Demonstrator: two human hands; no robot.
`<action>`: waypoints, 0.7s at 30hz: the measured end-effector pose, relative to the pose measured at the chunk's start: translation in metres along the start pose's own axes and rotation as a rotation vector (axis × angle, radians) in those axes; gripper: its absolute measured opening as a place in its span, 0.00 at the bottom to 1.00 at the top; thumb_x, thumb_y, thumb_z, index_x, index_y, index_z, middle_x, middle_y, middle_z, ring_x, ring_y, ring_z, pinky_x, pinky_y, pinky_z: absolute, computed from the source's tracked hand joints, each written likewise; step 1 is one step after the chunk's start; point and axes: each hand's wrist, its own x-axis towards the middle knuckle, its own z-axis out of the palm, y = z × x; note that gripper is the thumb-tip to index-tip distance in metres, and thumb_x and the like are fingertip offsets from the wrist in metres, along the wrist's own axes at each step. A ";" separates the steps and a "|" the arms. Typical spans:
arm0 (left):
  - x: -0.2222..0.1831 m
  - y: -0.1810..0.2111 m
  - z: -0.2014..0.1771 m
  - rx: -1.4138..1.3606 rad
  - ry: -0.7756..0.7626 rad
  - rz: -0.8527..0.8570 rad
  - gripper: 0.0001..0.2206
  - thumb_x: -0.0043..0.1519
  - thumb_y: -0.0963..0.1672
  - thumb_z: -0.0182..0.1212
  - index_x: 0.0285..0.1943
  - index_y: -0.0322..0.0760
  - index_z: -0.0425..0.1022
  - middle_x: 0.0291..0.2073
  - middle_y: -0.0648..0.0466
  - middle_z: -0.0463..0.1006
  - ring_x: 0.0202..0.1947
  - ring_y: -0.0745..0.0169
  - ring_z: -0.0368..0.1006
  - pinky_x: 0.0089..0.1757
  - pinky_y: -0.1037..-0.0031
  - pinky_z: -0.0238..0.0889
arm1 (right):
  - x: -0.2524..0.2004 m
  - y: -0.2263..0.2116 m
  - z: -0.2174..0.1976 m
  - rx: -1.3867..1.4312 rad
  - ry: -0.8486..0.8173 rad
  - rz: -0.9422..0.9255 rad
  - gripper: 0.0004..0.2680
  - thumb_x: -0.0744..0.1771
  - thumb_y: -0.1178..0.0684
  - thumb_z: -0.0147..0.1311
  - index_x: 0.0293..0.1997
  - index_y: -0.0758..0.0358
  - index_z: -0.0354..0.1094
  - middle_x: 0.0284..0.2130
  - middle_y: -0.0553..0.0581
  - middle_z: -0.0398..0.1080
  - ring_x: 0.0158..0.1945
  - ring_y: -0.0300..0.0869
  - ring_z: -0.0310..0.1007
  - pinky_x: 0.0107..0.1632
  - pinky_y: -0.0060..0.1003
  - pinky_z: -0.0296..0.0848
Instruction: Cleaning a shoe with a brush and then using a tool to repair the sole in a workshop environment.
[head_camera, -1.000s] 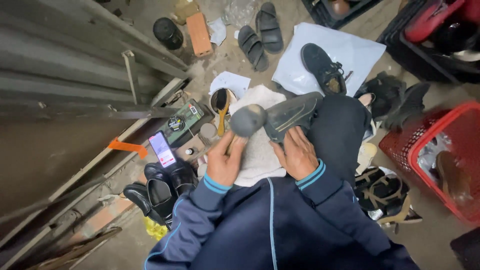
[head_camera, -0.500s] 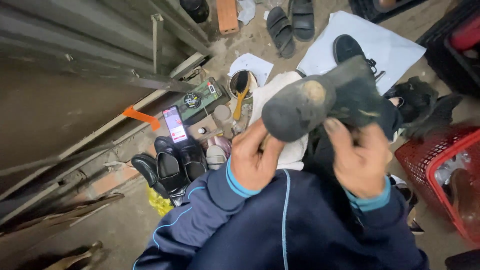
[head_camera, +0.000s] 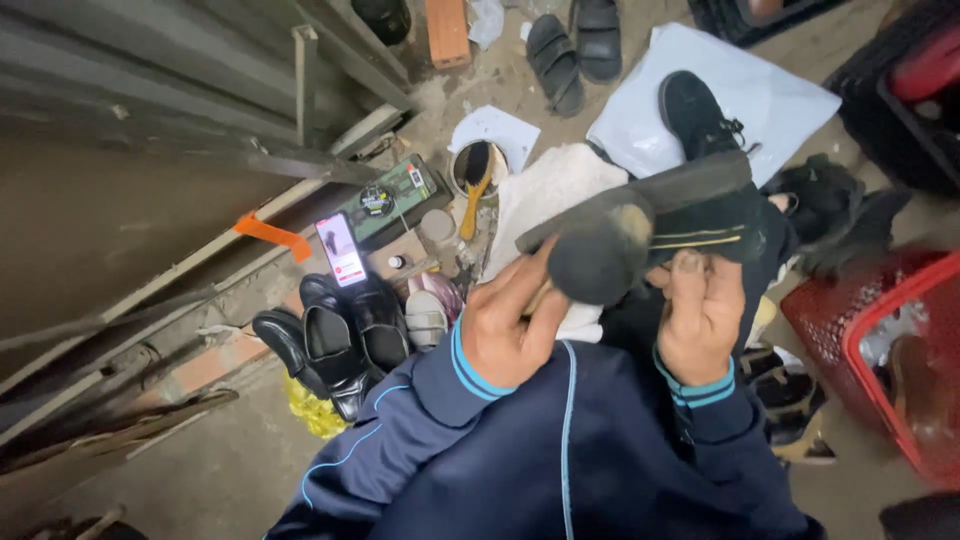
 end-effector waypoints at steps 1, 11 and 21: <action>-0.003 0.001 0.003 -0.059 0.036 -0.001 0.16 0.68 0.42 0.55 0.62 0.28 0.75 0.38 0.41 0.83 0.32 0.42 0.81 0.33 0.59 0.75 | -0.001 -0.004 0.001 -0.043 0.010 -0.015 0.17 0.75 0.58 0.40 0.75 0.74 0.50 0.26 0.55 0.62 0.33 0.37 0.64 0.45 0.43 0.80; -0.019 -0.022 0.000 0.010 -0.065 -0.113 0.16 0.69 0.44 0.55 0.65 0.32 0.73 0.44 0.38 0.82 0.42 0.34 0.80 0.40 0.53 0.76 | -0.004 -0.003 0.014 -0.068 0.166 0.069 0.14 0.77 0.55 0.45 0.33 0.68 0.64 0.21 0.58 0.62 0.29 0.43 0.69 0.40 0.34 0.72; -0.021 -0.025 0.003 -0.038 -0.094 -0.163 0.16 0.68 0.44 0.60 0.64 0.32 0.75 0.47 0.35 0.82 0.45 0.30 0.78 0.43 0.50 0.76 | -0.001 -0.001 -0.001 -0.052 -0.027 0.231 0.23 0.75 0.51 0.51 0.15 0.65 0.60 0.11 0.55 0.55 0.19 0.34 0.53 0.25 0.31 0.55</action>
